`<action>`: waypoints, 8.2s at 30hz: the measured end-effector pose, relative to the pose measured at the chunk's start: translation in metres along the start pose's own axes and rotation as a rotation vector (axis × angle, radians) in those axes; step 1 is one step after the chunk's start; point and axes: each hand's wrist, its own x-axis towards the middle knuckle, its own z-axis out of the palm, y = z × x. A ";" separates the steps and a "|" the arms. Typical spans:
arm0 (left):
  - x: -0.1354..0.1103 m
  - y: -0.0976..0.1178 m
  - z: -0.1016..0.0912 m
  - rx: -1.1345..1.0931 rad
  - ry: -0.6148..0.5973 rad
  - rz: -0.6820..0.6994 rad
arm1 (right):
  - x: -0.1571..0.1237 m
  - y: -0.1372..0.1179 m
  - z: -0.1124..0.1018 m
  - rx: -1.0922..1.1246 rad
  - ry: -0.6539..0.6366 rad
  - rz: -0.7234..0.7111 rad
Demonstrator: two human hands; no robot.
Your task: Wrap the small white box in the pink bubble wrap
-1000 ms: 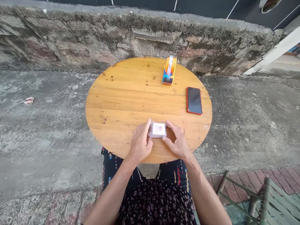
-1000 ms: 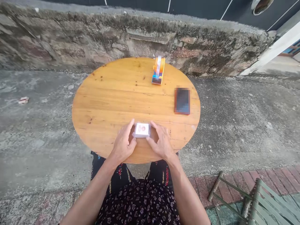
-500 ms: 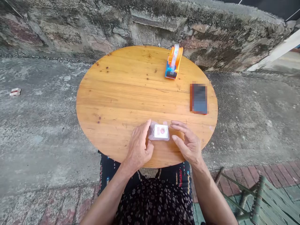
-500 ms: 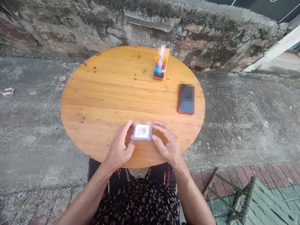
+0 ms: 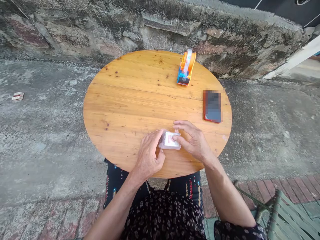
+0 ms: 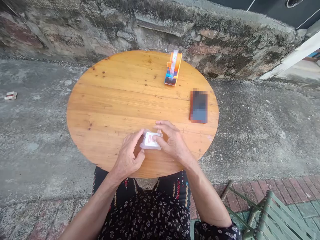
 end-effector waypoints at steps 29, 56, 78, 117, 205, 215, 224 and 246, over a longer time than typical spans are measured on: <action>0.001 -0.001 0.001 -0.011 0.010 0.024 | -0.003 0.002 0.005 -0.206 0.008 -0.126; 0.000 0.002 0.001 -0.118 0.048 0.013 | 0.011 -0.024 0.001 -0.020 0.026 -0.034; -0.006 0.011 0.005 0.042 0.086 0.125 | 0.053 -0.013 -0.033 0.226 0.140 0.040; -0.011 0.013 0.017 -0.038 0.107 0.044 | 0.100 -0.029 -0.012 -0.904 -0.289 0.309; 0.137 -0.062 -0.028 0.366 0.058 -0.290 | 0.053 0.062 0.014 -0.636 0.071 0.066; 0.080 -0.002 -0.038 0.417 -0.104 0.177 | 0.053 0.059 0.012 -0.633 0.071 0.066; 0.023 -0.039 -0.057 0.455 -0.403 0.021 | 0.054 0.070 0.005 -0.274 0.145 0.052; 0.016 -0.043 -0.048 0.433 -0.243 0.080 | -0.003 0.023 -0.016 -0.206 -0.045 -0.059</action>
